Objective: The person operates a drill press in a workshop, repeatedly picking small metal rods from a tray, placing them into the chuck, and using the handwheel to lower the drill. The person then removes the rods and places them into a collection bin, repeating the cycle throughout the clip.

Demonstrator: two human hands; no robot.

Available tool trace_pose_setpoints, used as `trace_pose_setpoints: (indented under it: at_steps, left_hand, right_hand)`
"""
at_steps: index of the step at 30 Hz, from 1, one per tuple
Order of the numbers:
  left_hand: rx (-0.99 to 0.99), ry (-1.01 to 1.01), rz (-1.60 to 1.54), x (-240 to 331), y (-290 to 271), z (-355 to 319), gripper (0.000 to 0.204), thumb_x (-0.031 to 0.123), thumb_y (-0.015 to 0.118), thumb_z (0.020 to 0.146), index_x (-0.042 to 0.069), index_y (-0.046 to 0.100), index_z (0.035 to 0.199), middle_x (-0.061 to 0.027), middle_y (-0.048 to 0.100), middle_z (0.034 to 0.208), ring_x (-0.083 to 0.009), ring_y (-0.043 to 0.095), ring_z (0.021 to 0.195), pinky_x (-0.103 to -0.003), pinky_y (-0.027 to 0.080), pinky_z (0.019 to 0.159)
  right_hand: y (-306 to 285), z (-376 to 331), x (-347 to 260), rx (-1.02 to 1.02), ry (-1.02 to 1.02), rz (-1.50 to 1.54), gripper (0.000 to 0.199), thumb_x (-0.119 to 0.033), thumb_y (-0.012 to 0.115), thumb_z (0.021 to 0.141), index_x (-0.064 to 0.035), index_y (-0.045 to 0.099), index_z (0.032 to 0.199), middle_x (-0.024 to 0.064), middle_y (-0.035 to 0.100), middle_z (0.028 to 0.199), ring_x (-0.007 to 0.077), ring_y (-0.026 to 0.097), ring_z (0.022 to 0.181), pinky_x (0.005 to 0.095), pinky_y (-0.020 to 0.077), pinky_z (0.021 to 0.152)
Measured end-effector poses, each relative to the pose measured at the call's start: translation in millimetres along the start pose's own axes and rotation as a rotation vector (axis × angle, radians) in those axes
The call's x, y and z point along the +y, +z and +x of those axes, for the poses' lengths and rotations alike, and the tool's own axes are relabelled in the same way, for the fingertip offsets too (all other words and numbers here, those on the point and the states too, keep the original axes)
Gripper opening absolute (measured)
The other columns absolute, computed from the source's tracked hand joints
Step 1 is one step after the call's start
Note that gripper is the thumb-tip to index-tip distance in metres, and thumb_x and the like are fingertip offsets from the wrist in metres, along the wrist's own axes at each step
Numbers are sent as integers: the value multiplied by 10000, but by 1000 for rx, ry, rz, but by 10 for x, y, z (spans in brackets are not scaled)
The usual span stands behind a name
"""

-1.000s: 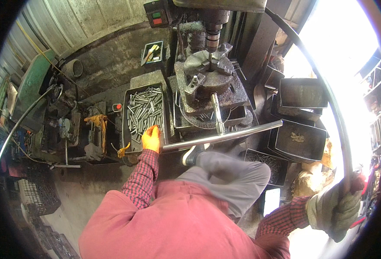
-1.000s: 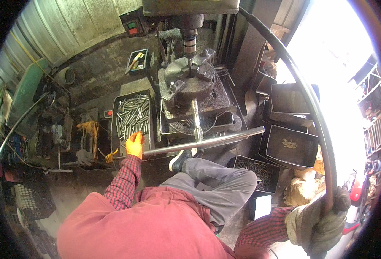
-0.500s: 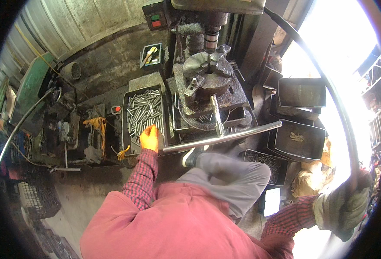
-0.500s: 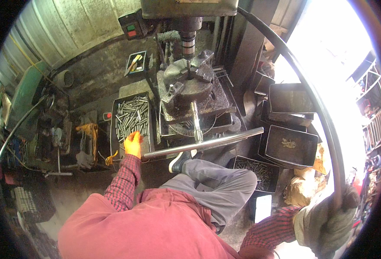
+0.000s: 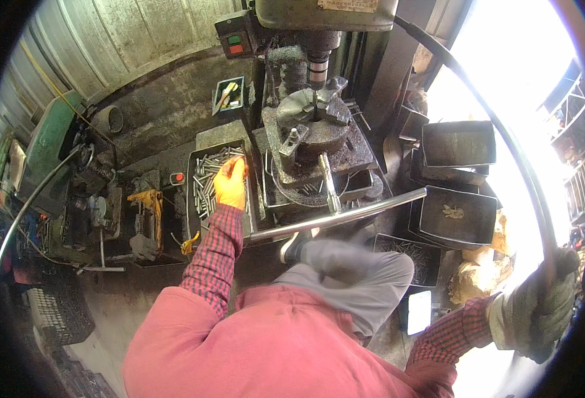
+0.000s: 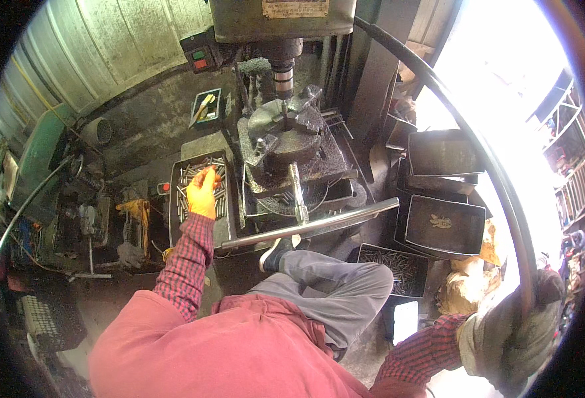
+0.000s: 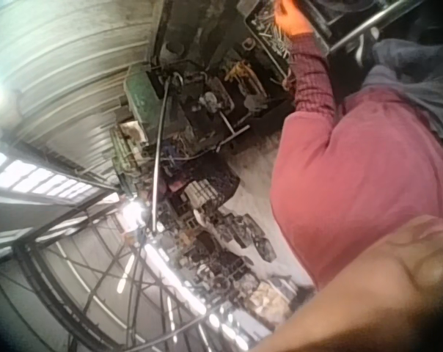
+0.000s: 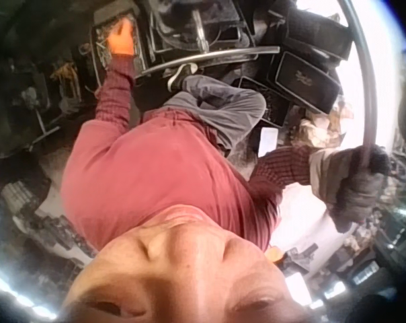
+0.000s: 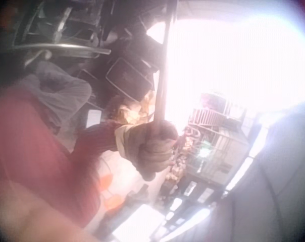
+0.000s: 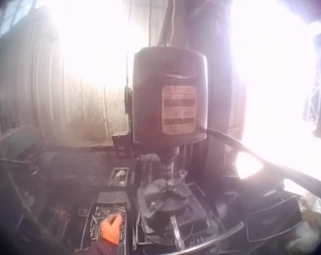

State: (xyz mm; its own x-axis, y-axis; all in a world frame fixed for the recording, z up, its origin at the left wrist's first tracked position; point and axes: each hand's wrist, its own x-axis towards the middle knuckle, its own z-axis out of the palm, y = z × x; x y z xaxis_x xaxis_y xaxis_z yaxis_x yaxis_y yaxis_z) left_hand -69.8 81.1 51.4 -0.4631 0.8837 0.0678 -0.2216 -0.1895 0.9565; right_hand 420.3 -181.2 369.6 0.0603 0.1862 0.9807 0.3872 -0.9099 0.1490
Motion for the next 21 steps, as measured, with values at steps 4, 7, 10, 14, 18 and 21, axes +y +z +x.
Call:
trace_pose_setpoints:
  at_steps: [4, 7, 10, 14, 18, 21]
  left_hand:
    - [44, -73, -10, -237, -266, -194, 208, 105, 697, 996, -20, 709, 1161, -44, 719, 968, -133, 668, 831, -285, 550, 785]
    - [90, -96, 6, -304, -494, -237, 209, 102, 707, 991, -17, 710, 1163, -49, 718, 980, -121, 666, 839, -275, 553, 775]
    - [120, -114, -15, -257, -643, -180, 197, 100, 703, 996, -11, 709, 1159, -46, 722, 987, -117, 668, 821, -264, 555, 746]
    - [128, -89, -56, -131, -632, -15, 197, 98, 701, 1000, -7, 708, 1166, -36, 721, 966, -111, 666, 811, -250, 543, 730]
    - [45, -21, 3, -29, -498, 50, 202, 113, 704, 1000, 4, 713, 1169, -29, 718, 973, -108, 660, 824, -251, 532, 761]
    - [4, -47, -27, -15, -379, -54, 207, 111, 695, 1004, 0, 708, 1178, -33, 713, 965, -108, 656, 829, -257, 532, 768]
  right_hand:
    - [-228, 287, -212, -120, -105, -582, 559, -585, 653, 938, -49, 768, 1049, -23, 731, 801, 117, 715, 761, 262, 585, 725]
    - [-287, 399, -354, 286, -109, -646, 392, -496, 572, 989, -152, 520, 808, -44, 466, 700, 141, 517, 660, 305, 456, 775]
    - [-333, 410, -447, 214, -27, -758, 431, -467, 516, 1027, -212, 420, 692, -68, 355, 634, 154, 435, 598, 383, 403, 795]
    - [-372, 412, -515, -126, -180, -1873, 432, -520, 510, 1022, -224, 457, 712, -83, 392, 640, 154, 455, 599, 461, 411, 809]
    - [-408, 494, -563, -421, -520, -2995, 436, -585, 519, 1001, -245, 497, 728, -100, 432, 652, 142, 471, 609, 524, 405, 831]
    - [-481, 570, -603, -564, -859, -3083, 426, -637, 550, 969, -274, 540, 746, -117, 471, 669, 114, 485, 639, 539, 396, 875]
